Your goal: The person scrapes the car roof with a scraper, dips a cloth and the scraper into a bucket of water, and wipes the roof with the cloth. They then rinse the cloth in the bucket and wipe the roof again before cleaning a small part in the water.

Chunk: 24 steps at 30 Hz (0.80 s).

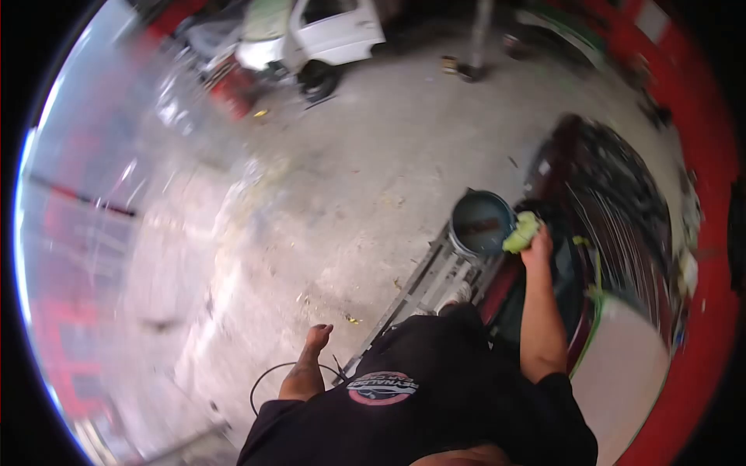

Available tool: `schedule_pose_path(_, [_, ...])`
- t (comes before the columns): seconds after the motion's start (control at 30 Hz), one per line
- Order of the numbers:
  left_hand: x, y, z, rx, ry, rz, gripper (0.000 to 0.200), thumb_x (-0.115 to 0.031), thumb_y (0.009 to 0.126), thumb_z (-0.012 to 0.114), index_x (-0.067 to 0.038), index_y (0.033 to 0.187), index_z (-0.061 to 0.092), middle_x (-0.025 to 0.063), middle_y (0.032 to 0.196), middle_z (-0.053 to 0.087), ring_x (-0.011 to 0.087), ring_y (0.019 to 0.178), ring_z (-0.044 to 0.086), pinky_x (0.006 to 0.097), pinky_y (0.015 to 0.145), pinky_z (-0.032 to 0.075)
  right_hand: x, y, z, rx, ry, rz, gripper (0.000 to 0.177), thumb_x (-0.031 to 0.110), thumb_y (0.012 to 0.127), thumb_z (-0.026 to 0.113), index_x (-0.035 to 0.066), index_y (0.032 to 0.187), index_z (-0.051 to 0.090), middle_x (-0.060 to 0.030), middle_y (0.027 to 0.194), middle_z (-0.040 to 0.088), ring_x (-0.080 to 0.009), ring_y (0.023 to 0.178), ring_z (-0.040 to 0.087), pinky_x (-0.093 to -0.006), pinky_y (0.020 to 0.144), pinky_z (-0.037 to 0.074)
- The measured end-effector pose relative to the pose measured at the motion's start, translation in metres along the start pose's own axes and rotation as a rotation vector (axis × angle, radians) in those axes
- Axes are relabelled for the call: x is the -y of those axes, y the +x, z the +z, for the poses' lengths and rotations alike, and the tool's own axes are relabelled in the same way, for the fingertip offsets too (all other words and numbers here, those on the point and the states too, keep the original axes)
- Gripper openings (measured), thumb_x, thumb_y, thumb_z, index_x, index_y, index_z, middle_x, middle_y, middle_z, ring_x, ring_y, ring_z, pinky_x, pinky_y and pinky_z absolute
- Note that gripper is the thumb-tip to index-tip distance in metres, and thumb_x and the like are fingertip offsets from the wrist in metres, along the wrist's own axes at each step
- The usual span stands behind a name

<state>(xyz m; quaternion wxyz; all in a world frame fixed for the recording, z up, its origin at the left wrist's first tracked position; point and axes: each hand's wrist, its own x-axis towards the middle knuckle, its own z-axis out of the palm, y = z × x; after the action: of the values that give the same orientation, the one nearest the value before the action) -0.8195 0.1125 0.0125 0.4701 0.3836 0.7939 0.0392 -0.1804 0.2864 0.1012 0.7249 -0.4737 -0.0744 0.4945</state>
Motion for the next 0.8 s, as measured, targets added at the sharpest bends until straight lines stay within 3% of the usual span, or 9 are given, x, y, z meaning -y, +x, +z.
schedule_pose_path(0.03, [-0.004, -0.005, 0.009, -0.013, -0.041, -0.018, 0.054, -0.039, 0.082, 0.061, 0.006, 0.113, 0.061, 0.0246, 0.108, 0.064, 0.0335, 0.107, 0.060, 0.0381, 0.091, 0.046, -0.003, 0.019, 0.004, 0.010, -0.021, 0.100, 0.027, 0.029, 0.096, 0.045, 0.009, 0.105, 0.059, -0.0041, 0.098, 0.062, -0.0192, 0.087, 0.061, -0.0369, 0.078, 0.051])
schedule_pose_path(0.13, [-0.043, -0.031, 0.031, -0.184, -0.107, -0.050, 0.053, -0.039, 0.082, 0.059, 0.003, 0.114, 0.061, 0.0244, 0.110, 0.063, 0.0342, 0.106, 0.060, 0.0390, 0.091, 0.046, -0.026, 0.065, 0.017, -0.211, -0.203, 0.193, 0.038, 0.033, 0.096, 0.046, 0.006, 0.121, 0.052, -0.0087, 0.120, 0.055, -0.0242, 0.107, 0.057, -0.0397, 0.091, 0.047])
schedule_pose_path(0.3, [-0.113, 0.007, 0.082, -0.211, -0.080, 0.110, 0.049, -0.038, 0.084, 0.060, -0.003, 0.117, 0.060, 0.0223, 0.112, 0.063, 0.0363, 0.106, 0.059, 0.0405, 0.092, 0.046, -0.085, 0.134, -0.015, 0.039, -0.736, 0.091, 0.048, 0.029, 0.096, 0.040, 0.000, 0.134, 0.042, -0.0142, 0.136, 0.045, -0.0265, 0.123, 0.046, -0.0356, 0.103, 0.036])
schedule_pose_path(0.37, [-0.147, 0.051, 0.119, -0.196, -0.051, 0.257, 0.044, -0.035, 0.085, 0.060, -0.004, 0.116, 0.060, 0.0219, 0.114, 0.061, 0.0357, 0.109, 0.057, 0.0410, 0.094, 0.045, -0.123, 0.176, -0.045, 0.064, -0.738, 0.133, 0.049, 0.028, 0.096, 0.038, 0.000, 0.137, 0.040, -0.0152, 0.138, 0.043, -0.0274, 0.126, 0.044, -0.0367, 0.104, 0.035])
schedule_pose_path(0.43, [-0.208, 0.093, 0.150, -0.107, 0.002, 0.376, 0.043, -0.034, 0.086, 0.058, -0.006, 0.118, 0.059, 0.0212, 0.119, 0.058, 0.0363, 0.109, 0.056, 0.0420, 0.095, 0.044, -0.153, 0.193, -0.052, 0.014, -0.796, 0.103, 0.044, 0.030, 0.095, 0.043, 0.001, 0.127, 0.049, -0.0140, 0.127, 0.052, -0.0264, 0.116, 0.052, -0.0361, 0.096, 0.041])
schedule_pose_path(0.5, [-0.258, 0.146, 0.198, -0.021, 0.073, 0.517, 0.044, -0.036, 0.087, 0.058, -0.009, 0.121, 0.056, 0.0183, 0.122, 0.055, 0.0355, 0.110, 0.055, 0.0417, 0.094, 0.044, -0.179, 0.215, -0.069, 0.069, -0.989, 0.120, 0.048, 0.027, 0.095, 0.039, -0.002, 0.133, 0.043, -0.0202, 0.134, 0.046, -0.0312, 0.122, 0.048, -0.0367, 0.100, 0.038])
schedule_pose_path(0.63, [-0.355, 0.209, 0.279, 0.125, 0.207, 0.982, 0.038, -0.029, 0.084, 0.059, -0.009, 0.117, 0.056, 0.0162, 0.108, 0.059, 0.0346, 0.101, 0.058, 0.0443, 0.087, 0.047, -0.244, 0.269, -0.128, 0.144, -1.418, 0.010, 0.042, 0.023, 0.094, 0.043, -0.003, 0.127, 0.049, -0.0232, 0.125, 0.053, -0.0347, 0.115, 0.053, -0.0380, 0.096, 0.040])
schedule_pose_path(0.7, [-0.382, 0.241, 0.332, 0.202, 0.324, 1.127, 0.034, -0.031, 0.083, 0.058, -0.010, 0.110, 0.058, 0.0142, 0.104, 0.060, 0.0316, 0.097, 0.059, 0.0436, 0.088, 0.046, -0.276, 0.295, -0.160, 0.216, -1.458, -0.065, 0.035, 0.019, 0.092, 0.046, -0.004, 0.119, 0.053, -0.0240, 0.115, 0.058, -0.0376, 0.106, 0.056, -0.0388, 0.092, 0.042])
schedule_pose_path(0.8, [-0.387, 0.276, 0.399, 0.235, 0.410, 1.211, 0.031, -0.034, 0.081, 0.059, -0.012, 0.103, 0.060, 0.0121, 0.101, 0.060, 0.0287, 0.097, 0.059, 0.0482, 0.098, 0.039, -0.286, 0.298, -0.164, 0.344, -1.447, 0.050, 0.034, 0.011, 0.085, 0.057, -0.003, 0.115, 0.054, -0.0182, 0.110, 0.060, -0.0292, 0.097, 0.059, -0.0376, 0.086, 0.045])
